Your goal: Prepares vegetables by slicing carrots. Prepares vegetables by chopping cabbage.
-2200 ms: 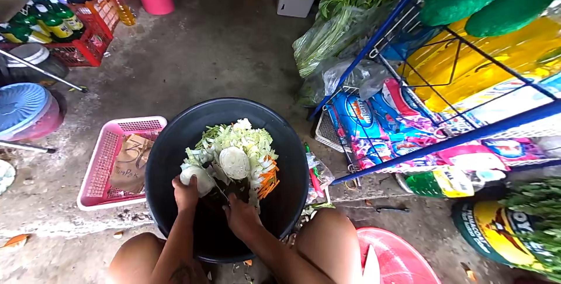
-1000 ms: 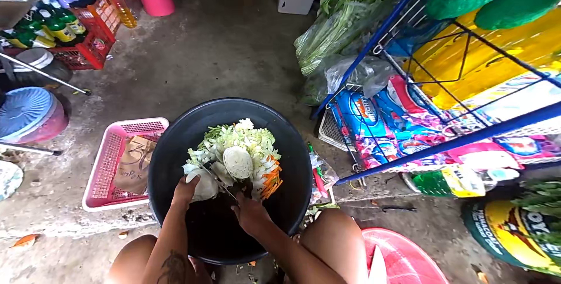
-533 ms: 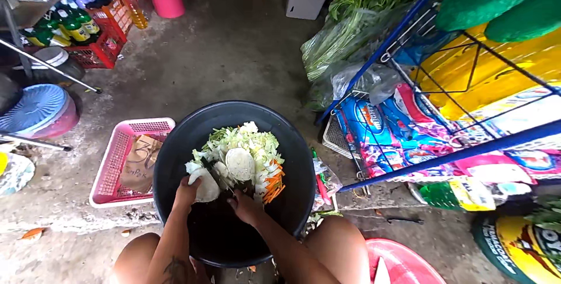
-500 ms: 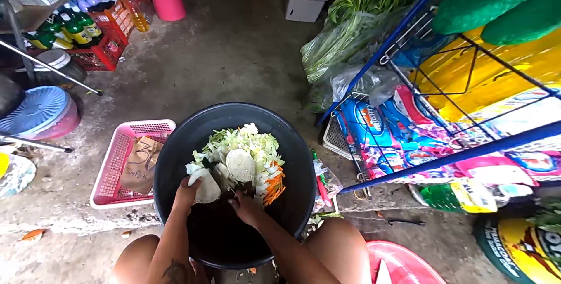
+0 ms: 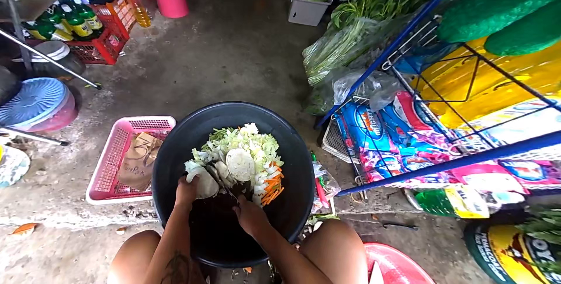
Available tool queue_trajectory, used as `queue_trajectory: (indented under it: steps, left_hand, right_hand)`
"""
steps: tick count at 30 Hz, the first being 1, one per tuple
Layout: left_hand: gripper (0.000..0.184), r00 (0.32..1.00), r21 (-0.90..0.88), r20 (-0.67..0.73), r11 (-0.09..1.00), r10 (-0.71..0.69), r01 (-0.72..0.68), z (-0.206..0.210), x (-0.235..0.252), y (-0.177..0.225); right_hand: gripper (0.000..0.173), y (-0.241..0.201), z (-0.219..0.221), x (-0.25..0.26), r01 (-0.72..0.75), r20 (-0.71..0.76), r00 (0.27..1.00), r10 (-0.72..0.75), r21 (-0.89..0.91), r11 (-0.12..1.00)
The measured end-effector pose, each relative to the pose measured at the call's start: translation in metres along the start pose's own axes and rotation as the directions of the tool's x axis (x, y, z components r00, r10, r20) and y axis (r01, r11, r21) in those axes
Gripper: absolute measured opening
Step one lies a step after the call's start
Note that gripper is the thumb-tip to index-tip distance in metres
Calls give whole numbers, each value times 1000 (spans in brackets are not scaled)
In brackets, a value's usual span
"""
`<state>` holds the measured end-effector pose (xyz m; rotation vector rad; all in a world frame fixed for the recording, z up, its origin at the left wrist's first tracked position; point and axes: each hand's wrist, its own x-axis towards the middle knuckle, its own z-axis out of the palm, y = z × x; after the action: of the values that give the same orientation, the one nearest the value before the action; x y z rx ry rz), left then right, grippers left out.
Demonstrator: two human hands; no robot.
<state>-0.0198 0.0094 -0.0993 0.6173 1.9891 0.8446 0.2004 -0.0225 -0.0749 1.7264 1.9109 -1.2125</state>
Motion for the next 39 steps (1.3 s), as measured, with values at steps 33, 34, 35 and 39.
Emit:
queue_trajectory:
  steps: [33, 34, 35, 39]
  left_hand:
    - [67, 999, -114, -39, 993, -21, 16, 13, -16, -17]
    - [67, 999, -125, -46, 992, -23, 17, 13, -16, -16]
    - [68, 998, -138, -53, 990, -20, 13, 13, -15, -15]
    - [68, 999, -139, -50, 990, -5, -2, 10, -16, -18]
  right_hand:
    - [48, -26, 9, -2, 16, -43, 999, -15, 12, 1000]
    - [49, -35, 0, -11, 16, -28, 999, -16, 15, 1000]
    - [50, -43, -9, -21, 21, -21, 1000, -21, 15, 1000]
    - [46, -53, -22, -47, -3, -4, 1000, 3, -29, 1000]
